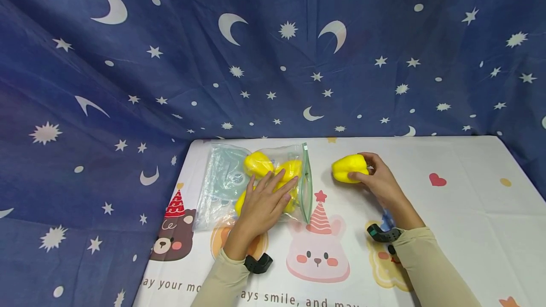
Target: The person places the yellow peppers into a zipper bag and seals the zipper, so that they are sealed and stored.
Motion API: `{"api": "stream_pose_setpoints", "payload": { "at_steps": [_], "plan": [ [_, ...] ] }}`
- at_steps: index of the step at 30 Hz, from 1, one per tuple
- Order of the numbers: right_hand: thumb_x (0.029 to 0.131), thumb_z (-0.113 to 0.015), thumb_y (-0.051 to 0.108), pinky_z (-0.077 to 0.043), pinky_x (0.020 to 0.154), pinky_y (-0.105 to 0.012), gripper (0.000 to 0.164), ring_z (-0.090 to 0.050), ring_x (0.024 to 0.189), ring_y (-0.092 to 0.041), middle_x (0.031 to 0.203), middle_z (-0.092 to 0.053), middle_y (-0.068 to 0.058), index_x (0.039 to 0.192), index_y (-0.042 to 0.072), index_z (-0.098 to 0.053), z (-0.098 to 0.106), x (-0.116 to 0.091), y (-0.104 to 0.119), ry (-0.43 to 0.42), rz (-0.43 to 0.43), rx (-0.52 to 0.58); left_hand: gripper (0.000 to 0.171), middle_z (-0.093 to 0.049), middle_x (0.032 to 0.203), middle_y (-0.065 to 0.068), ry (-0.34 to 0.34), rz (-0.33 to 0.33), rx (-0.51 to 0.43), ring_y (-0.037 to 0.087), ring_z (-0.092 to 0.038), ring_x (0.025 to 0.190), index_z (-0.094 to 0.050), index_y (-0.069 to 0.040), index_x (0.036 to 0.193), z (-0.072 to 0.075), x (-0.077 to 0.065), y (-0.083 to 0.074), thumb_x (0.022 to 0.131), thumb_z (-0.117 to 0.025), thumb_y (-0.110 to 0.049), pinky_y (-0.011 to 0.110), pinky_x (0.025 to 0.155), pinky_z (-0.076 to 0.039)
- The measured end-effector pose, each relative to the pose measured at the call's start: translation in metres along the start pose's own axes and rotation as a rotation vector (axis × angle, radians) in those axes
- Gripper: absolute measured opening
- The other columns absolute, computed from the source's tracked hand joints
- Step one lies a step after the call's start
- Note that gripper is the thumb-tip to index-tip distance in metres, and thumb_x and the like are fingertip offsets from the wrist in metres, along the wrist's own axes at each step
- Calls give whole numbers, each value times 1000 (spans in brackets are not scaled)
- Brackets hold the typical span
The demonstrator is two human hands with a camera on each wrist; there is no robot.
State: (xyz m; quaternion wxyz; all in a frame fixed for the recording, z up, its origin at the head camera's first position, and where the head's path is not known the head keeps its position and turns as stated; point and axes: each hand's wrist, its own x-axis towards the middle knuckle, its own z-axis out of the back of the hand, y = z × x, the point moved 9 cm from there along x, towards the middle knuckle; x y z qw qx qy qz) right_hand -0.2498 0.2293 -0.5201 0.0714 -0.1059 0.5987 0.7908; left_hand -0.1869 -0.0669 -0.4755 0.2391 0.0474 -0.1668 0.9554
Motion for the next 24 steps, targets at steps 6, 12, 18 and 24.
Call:
{"api": "stream_pose_setpoints", "payload": {
  "at_steps": [6, 12, 18, 24],
  "plan": [
    [87, -83, 30, -53, 85, -11, 91, -51, 126, -30, 153, -42, -21, 157, 9, -28, -9, 0, 0, 39, 7, 27, 47, -39, 165, -1, -9, -7, 6, 36, -38, 150, -35, -48, 156, 1, -1, 0, 110, -26, -51, 69, 121, -13],
    [89, -81, 34, -56, 86, -17, 87, -58, 118, -17, 153, -42, -18, 156, 9, -32, -19, -1, -1, 99, 21, 61, 47, -39, 165, 0, -7, -5, -13, 36, -37, 151, -33, -49, 156, 1, 0, 0, 110, -25, -53, 68, 122, -11],
    [89, -81, 35, -57, 86, -20, 81, -59, 114, -20, 146, -44, -19, 153, 11, -39, -31, -2, -2, 133, 32, 25, 47, -39, 165, 0, -17, -12, -12, 36, -37, 150, -32, -50, 156, 1, 0, 0, 110, -26, -52, 69, 121, -13],
    [88, -82, 31, -59, 83, -23, 75, -63, 103, -18, 133, -49, -18, 149, 11, -44, -43, -2, -5, 161, 41, 37, 47, -39, 165, -1, -21, -11, 12, 35, -38, 150, -32, -50, 156, 2, 0, 0, 110, -25, -52, 70, 121, -15]
  ]
}}
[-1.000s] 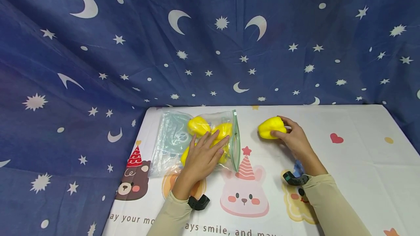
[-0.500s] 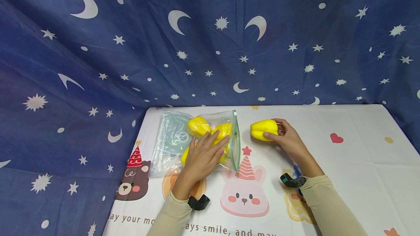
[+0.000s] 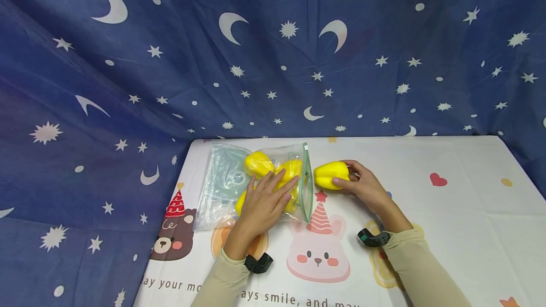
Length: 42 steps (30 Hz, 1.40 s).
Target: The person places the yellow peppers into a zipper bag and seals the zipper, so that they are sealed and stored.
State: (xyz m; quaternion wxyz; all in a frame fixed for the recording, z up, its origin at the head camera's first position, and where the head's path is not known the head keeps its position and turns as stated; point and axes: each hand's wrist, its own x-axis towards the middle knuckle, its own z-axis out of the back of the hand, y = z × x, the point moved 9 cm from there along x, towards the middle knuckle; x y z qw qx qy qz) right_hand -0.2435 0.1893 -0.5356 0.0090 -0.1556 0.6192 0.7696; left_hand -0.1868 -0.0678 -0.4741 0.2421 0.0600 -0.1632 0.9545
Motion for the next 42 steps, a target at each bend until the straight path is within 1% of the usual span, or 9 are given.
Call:
{"api": "stream_pose_setpoints", "payload": {
  "at_steps": [4, 8, 13, 17, 20, 23, 29, 34, 42],
  "plan": [
    [88, -82, 29, -60, 82, -24, 75, -64, 99, -14, 130, -50, -18, 149, 8, -44, -6, 0, 0, 3, 7, 1, 47, -39, 165, -1, 2, 2, -6, 35, -38, 150, -32, -50, 156, 0, 0, 0, 110, -24, -53, 69, 121, -14],
    [89, -81, 27, -60, 82, -25, 75, -63, 101, -17, 132, -51, -20, 150, 6, -43, -10, -1, 2, -5, 13, -6, 47, -39, 165, -1, 2, 2, -11, 35, -37, 150, -32, -50, 156, 0, 0, -1, 110, -25, -53, 69, 121, -13],
    [89, -81, 34, -59, 82, -22, 77, -62, 108, -25, 135, -53, -21, 150, 7, -43, -11, -1, 2, -27, 0, -58, 47, -38, 165, -1, 6, 4, -7, 35, -37, 151, -32, -50, 156, 0, 0, -1, 110, -25, -53, 69, 122, -13],
    [86, -83, 39, -57, 81, -19, 79, -64, 109, -25, 138, -57, -21, 146, 5, -43, -9, -1, -1, -63, -11, -81, 47, -37, 165, -1, 8, 5, -15, 35, -37, 151, -33, -50, 156, 0, 0, -2, 110, -25, -53, 69, 122, -13],
    [88, -81, 39, -59, 82, -22, 71, -67, 101, -21, 130, -61, -23, 137, 1, -47, -7, -2, -3, -76, -8, -41, 47, -37, 166, -1, 9, 7, -17, 35, -37, 151, -33, -50, 156, 0, 0, -2, 110, -25, -52, 69, 122, -12],
    [96, -72, 37, -61, 85, -29, 57, -68, 96, -17, 120, -61, -20, 131, -3, -51, -6, -2, -5, -58, -16, 55, 47, -36, 166, -2, 9, 7, -18, 35, -36, 151, -33, -50, 156, 1, 1, -2, 110, -25, -52, 69, 122, -12],
    [110, -48, 23, -59, 91, -30, 42, -66, 95, -10, 118, -55, -12, 137, -9, -50, -4, -3, -9, -28, -59, 192, 47, -35, 166, -2, 9, 10, -19, 35, -36, 151, -32, -50, 156, 0, 1, -1, 110, -25, -52, 68, 122, -11],
    [107, -50, 8, -59, 92, -32, 40, -70, 95, -8, 123, -54, -16, 142, -11, -48, -1, -3, -8, -30, -43, 236, 47, -35, 167, -2, 15, 14, -23, 36, -36, 151, -32, -51, 156, -1, 0, -1, 110, -25, -54, 67, 123, -10],
    [103, -57, 3, -61, 85, -33, 33, -72, 87, -12, 100, -63, -3, 133, -9, -51, 2, 1, -11, -82, -41, 252, 47, -34, 167, -3, 29, 21, -16, 35, -35, 152, -31, -51, 156, -2, 1, 0, 110, -24, -54, 67, 123, -10]
  ]
}}
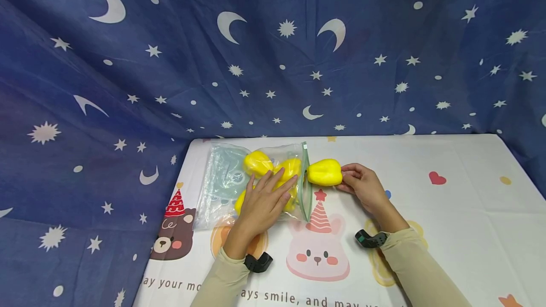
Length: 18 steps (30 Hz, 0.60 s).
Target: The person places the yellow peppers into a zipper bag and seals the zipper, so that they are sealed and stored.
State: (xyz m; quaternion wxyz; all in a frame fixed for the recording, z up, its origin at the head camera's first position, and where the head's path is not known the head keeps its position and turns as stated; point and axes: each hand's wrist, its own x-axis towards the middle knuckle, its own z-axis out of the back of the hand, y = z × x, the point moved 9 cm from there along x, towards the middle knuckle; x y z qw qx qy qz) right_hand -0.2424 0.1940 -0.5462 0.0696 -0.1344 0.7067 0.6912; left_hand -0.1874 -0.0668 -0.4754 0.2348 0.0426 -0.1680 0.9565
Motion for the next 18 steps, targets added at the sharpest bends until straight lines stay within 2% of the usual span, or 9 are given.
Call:
{"api": "stream_pose_setpoints", "payload": {
  "at_steps": [4, 10, 18],
  "plan": [
    [102, -59, 3, -61, 84, -32, 27, -73, 85, -11, 94, -67, 0, 127, -5, -54, 1, 1, 0, -26, -18, 17, 47, -35, 167, -2, -8, -5, 5, 36, -36, 151, -30, -52, 156, 0, 0, 0, 110, -24, -54, 68, 122, -11],
    [98, -67, 4, -62, 83, -31, 27, -72, 82, -13, 96, -65, -3, 121, -7, -60, -2, 1, 2, -14, -8, 86, 47, -34, 167, -3, -18, -8, 7, 36, -36, 151, -30, -51, 156, 1, 0, -1, 110, -26, -53, 69, 122, -12],
    [98, -69, 7, -61, 84, -30, 30, -70, 83, -13, 98, -64, -3, 123, -7, -61, -7, 1, 5, -14, -9, 50, 49, -35, 167, -1, -30, -9, -14, 38, -34, 152, -31, -52, 156, 2, -1, -2, 109, -42, -44, 70, 121, -11]
  ]
}}
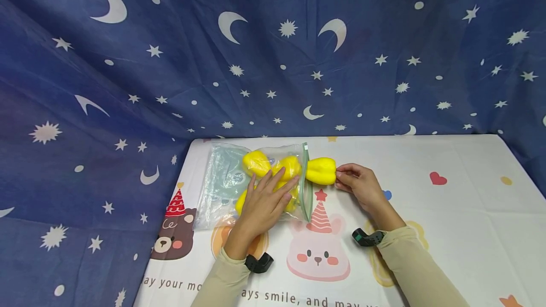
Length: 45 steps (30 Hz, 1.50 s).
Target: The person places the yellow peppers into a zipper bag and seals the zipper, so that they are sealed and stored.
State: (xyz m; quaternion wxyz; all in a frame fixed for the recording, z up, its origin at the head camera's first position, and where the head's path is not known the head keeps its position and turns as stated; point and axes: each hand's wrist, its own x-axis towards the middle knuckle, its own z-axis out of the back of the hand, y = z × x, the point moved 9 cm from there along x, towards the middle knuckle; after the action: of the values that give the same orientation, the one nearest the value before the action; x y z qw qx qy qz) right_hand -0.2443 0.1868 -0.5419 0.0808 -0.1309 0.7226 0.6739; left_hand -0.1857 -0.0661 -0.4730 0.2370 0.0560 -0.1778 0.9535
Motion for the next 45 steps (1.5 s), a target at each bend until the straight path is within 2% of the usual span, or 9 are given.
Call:
{"api": "stream_pose_setpoints", "payload": {
  "at_steps": [6, 14, 25, 35, 45],
  "plan": [
    [97, -71, 10, -62, 82, -28, 29, -69, 84, -10, 98, -65, -1, 122, -3, -65, -3, 1, 0, -16, -7, -43, 51, -36, 166, 0, -9, -6, -4, 38, -33, 153, -32, -52, 155, 1, 0, -1, 108, -46, -40, 71, 121, -12],
    [94, -74, 10, -61, 74, -24, 34, -67, 78, -13, 92, -69, 2, 122, -8, -65, -13, 4, -1, -15, 9, -97, 47, -34, 167, 0, -3, -9, -19, 40, -33, 152, -36, -50, 155, 1, 0, -3, 109, -44, -41, 70, 121, -14],
    [95, -73, 10, -57, 66, -23, 26, -59, 77, -16, 100, -67, -11, 117, -3, -68, -25, 4, -1, -11, 16, -214, 45, -27, 170, -3, 39, 15, -38, 38, -24, 156, -35, -51, 155, -1, 0, -3, 110, -37, -46, 69, 122, -9],
    [96, -72, 12, -51, 61, -23, 21, -57, 71, -20, 96, -69, -17, 112, 0, -69, -37, 4, 5, 18, 86, -313, 46, -28, 170, -2, 23, -16, -22, 40, -24, 156, -36, -51, 154, 0, 1, -6, 109, -41, -44, 70, 122, -10],
    [92, -77, 14, -49, 57, -24, 20, -57, 69, -21, 94, -71, -13, 108, 2, -73, -48, 6, 11, 20, 142, -367, 46, -28, 169, -2, 43, -28, -9, 39, -25, 155, -32, -53, 155, 0, 1, -10, 110, -35, -48, 70, 122, -9]
  ]
}}
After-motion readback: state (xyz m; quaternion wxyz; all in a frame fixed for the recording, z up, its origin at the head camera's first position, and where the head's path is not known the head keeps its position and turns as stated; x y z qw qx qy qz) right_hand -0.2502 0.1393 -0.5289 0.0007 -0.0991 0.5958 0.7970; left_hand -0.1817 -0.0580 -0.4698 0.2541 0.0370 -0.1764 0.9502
